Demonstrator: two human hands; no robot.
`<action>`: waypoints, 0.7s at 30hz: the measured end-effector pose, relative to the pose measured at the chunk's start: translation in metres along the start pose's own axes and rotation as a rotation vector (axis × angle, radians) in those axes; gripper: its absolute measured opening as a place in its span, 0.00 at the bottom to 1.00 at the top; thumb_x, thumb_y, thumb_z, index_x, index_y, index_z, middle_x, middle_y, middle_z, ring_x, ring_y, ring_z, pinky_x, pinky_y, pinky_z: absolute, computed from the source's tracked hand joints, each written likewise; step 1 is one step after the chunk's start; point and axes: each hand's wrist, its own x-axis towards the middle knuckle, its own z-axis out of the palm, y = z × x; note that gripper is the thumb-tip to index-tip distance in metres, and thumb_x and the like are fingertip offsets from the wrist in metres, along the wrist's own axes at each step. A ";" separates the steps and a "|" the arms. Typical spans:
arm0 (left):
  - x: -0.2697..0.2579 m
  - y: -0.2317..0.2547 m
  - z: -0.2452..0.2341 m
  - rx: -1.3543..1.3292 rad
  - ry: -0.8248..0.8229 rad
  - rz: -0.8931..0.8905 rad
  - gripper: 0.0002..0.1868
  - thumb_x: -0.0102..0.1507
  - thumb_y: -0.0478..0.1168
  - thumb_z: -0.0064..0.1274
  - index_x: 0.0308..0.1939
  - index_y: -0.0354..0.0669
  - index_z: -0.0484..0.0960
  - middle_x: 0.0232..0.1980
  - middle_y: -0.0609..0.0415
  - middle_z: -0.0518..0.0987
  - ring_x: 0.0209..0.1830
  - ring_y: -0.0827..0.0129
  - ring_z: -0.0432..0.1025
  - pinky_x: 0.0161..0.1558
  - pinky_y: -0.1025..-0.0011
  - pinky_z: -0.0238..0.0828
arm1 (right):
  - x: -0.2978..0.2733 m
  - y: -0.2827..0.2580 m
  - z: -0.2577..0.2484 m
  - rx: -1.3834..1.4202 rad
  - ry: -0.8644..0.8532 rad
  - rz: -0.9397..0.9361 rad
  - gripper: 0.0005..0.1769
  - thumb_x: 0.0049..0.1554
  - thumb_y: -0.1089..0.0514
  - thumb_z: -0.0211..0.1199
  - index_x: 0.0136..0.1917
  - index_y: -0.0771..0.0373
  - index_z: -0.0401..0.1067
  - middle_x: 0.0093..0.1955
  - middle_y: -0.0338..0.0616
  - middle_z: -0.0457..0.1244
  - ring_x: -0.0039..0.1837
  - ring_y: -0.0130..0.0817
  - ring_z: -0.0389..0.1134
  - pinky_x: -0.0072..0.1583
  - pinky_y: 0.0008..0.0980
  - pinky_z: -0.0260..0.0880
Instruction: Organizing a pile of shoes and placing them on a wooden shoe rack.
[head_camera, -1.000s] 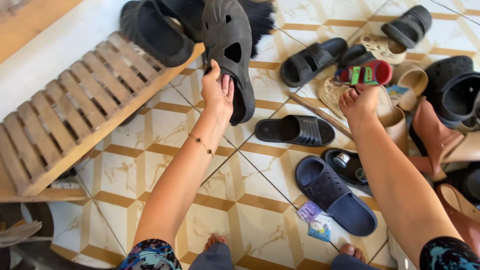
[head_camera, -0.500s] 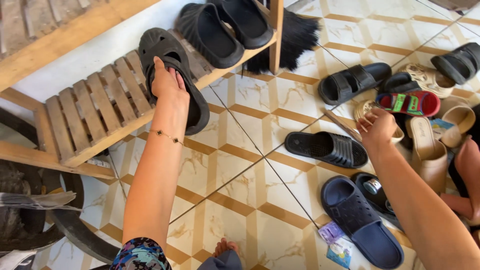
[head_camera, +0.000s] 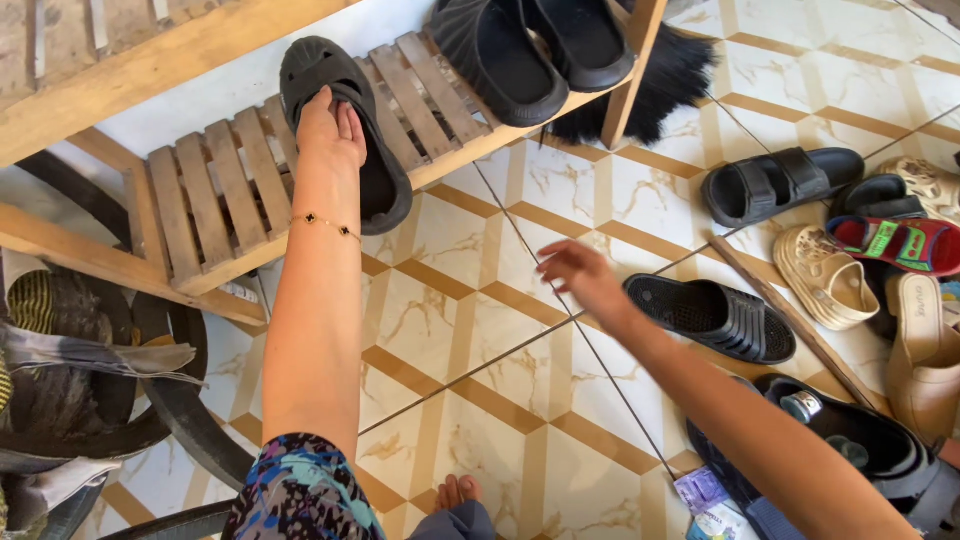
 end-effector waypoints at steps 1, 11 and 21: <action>0.012 0.004 -0.002 -0.028 -0.022 -0.030 0.08 0.61 0.43 0.65 0.39 0.45 0.83 0.37 0.63 0.82 0.34 0.76 0.77 0.37 0.81 0.79 | 0.002 0.017 0.011 -0.049 -0.078 -0.033 0.19 0.56 0.66 0.53 0.60 0.60 0.72 0.51 0.44 0.71 0.54 0.31 0.72 0.53 0.34 0.72; -0.005 -0.002 0.014 -0.006 0.007 0.039 0.08 0.59 0.42 0.67 0.36 0.44 0.85 0.38 0.63 0.83 0.34 0.77 0.78 0.35 0.83 0.79 | -0.045 0.040 0.033 -0.470 -0.315 -0.024 0.12 0.57 0.57 0.63 0.55 0.59 0.75 0.45 0.40 0.71 0.49 0.31 0.72 0.54 0.33 0.73; 0.055 -0.008 0.011 -0.064 -0.058 0.029 0.10 0.58 0.41 0.68 0.38 0.40 0.85 0.37 0.60 0.82 0.35 0.75 0.78 0.35 0.81 0.79 | -0.060 0.019 0.000 -0.594 -0.067 0.203 0.15 0.56 0.55 0.60 0.56 0.54 0.76 0.45 0.40 0.72 0.47 0.33 0.74 0.52 0.35 0.74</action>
